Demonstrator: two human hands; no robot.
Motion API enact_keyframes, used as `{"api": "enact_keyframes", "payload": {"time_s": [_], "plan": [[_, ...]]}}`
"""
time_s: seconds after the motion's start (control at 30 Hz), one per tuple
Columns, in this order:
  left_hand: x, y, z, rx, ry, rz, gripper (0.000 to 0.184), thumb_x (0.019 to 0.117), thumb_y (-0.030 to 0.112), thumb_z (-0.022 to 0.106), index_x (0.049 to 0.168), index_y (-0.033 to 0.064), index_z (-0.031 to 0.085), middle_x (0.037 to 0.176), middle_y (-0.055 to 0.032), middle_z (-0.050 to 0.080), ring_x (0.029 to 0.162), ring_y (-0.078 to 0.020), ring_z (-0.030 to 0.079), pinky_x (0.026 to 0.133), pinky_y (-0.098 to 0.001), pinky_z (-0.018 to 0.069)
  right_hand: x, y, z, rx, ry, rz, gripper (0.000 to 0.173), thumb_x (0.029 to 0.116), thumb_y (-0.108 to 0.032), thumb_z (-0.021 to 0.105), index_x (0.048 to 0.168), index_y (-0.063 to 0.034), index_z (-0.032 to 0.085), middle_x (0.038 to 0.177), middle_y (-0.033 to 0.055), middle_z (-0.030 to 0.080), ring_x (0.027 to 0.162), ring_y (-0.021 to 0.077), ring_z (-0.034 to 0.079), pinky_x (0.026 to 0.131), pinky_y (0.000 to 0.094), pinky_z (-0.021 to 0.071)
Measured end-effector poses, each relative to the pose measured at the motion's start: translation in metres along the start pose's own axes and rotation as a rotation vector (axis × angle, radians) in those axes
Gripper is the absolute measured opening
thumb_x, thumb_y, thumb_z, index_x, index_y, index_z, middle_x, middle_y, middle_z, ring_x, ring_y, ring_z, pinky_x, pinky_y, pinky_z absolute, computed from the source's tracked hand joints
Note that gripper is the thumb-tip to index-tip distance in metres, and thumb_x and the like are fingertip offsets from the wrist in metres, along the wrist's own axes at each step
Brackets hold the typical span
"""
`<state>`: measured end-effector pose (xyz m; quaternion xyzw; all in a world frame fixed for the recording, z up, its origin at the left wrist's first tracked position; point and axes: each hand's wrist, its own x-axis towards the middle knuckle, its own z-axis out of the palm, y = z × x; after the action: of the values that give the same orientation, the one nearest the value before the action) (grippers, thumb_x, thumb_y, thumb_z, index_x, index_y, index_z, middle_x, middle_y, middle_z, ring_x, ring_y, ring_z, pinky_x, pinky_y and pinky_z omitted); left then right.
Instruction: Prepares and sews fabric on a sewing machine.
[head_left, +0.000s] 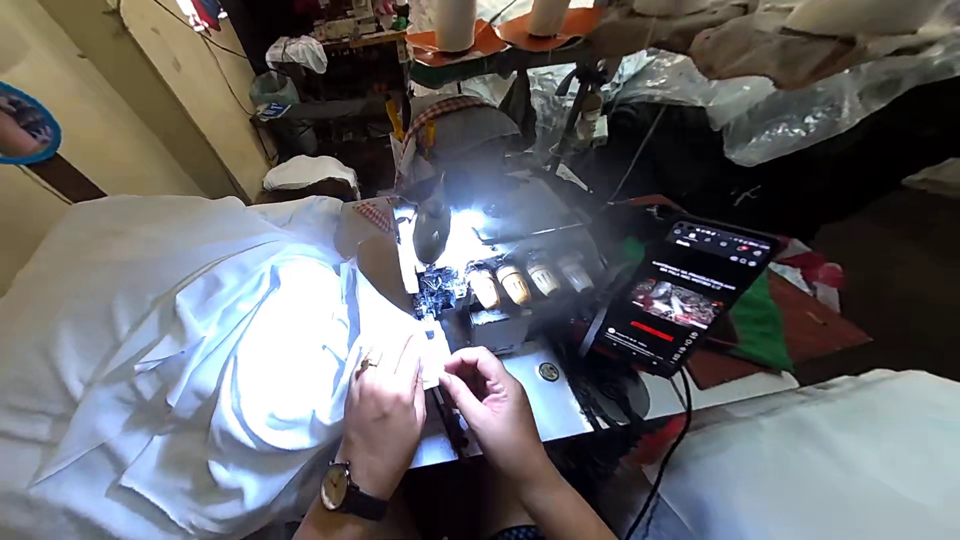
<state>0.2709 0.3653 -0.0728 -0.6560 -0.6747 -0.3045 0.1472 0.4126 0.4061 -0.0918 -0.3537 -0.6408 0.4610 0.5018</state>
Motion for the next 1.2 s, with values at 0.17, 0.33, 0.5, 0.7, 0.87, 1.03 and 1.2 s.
{"api": "enact_keyframes", "payload": {"time_s": [0.17, 0.33, 0.5, 0.7, 0.87, 1.03, 1.2], "plan": [[0.013, -0.008, -0.001, -0.073, -0.067, 0.002, 0.031, 0.0974, 0.018, 0.053, 0.114, 0.0114, 0.079, 0.122, -0.0021, 0.074, 0.11, -0.0209, 0.072, 0.091, -0.0432, 0.0592, 0.003, 0.003, 0.0, -0.212, 0.039, -0.149, 0.016, 0.0924, -0.011, 0.067, 0.103, -0.0077, 0.079, 0.093, -0.0001, 0.072, 0.083, 0.001, 0.067, 0.075, 0.0149, 0.057], [0.065, -0.033, 0.007, -0.231, -0.237, -0.14, 0.018, 0.0994, 0.015, 0.06, 0.102, 0.0041, 0.074, 0.106, -0.0114, 0.072, 0.106, -0.0266, 0.069, 0.095, -0.0476, 0.0549, 0.01, -0.001, -0.002, -0.3, 0.027, -0.188, 0.016, 0.0907, -0.012, 0.066, 0.098, -0.0096, 0.08, 0.087, -0.0031, 0.069, 0.081, -0.0017, 0.064, 0.073, 0.0124, 0.0542], [0.119, -0.043, 0.011, -0.235, -0.356, -0.369, 0.029, 0.0945, 0.003, 0.06, 0.123, 0.0021, 0.065, 0.112, -0.0211, 0.071, 0.109, -0.0379, 0.068, 0.096, -0.0588, 0.0514, 0.006, -0.004, -0.003, -0.312, 0.011, -0.177, 0.016, 0.0904, -0.011, 0.065, 0.098, -0.0081, 0.079, 0.088, -0.002, 0.07, 0.081, -0.0019, 0.064, 0.074, 0.0122, 0.0541], [0.071, -0.054, 0.005, -0.469, 0.13, -0.361, 0.013, 0.0984, 0.005, 0.063, 0.11, 0.0033, 0.058, 0.1, -0.0127, 0.065, 0.086, -0.023, 0.066, 0.076, -0.0419, 0.058, 0.007, -0.015, -0.007, -0.265, -0.005, -0.127, 0.016, 0.0926, -0.011, 0.063, 0.099, -0.0058, 0.077, 0.093, 0.0004, 0.072, 0.082, -0.0005, 0.066, 0.074, 0.0137, 0.0562], [-0.001, -0.019, -0.01, -0.501, 0.341, -0.095, 0.007, 0.1009, 0.012, 0.053, 0.097, 0.0102, 0.058, 0.097, -0.0058, 0.067, 0.094, -0.0152, 0.068, 0.084, -0.0325, 0.0576, 0.014, -0.018, 0.003, -0.208, -0.068, -0.234, 0.027, 0.0971, -0.017, 0.064, 0.118, -0.002, 0.072, 0.114, 0.007, 0.07, 0.092, 0.0041, 0.067, 0.08, 0.0176, 0.0579], [-0.028, 0.012, -0.002, -0.459, 0.372, 0.097, 0.008, 0.1048, 0.016, 0.052, 0.099, 0.0167, 0.058, 0.099, -0.0015, 0.069, 0.098, -0.0148, 0.066, 0.092, -0.0305, 0.0534, 0.01, -0.004, -0.003, -0.193, -0.185, -0.296, 0.021, 0.0936, -0.007, 0.054, 0.102, -0.0033, 0.074, 0.11, 0.0053, 0.072, 0.109, 0.0057, 0.065, 0.096, 0.0219, 0.0542], [-0.039, 0.01, -0.002, -0.139, 0.302, 0.141, 0.031, 0.0972, 0.051, 0.062, 0.107, 0.0219, 0.065, 0.097, -0.0011, 0.063, 0.09, -0.0179, 0.06, 0.083, -0.0318, 0.0489, 0.016, -0.007, -0.042, -0.457, -0.083, -0.254, 0.022, 0.0955, -0.008, 0.051, 0.098, -0.0022, 0.072, 0.098, 0.0052, 0.07, 0.088, 0.0024, 0.065, 0.079, 0.0181, 0.0554]]}}
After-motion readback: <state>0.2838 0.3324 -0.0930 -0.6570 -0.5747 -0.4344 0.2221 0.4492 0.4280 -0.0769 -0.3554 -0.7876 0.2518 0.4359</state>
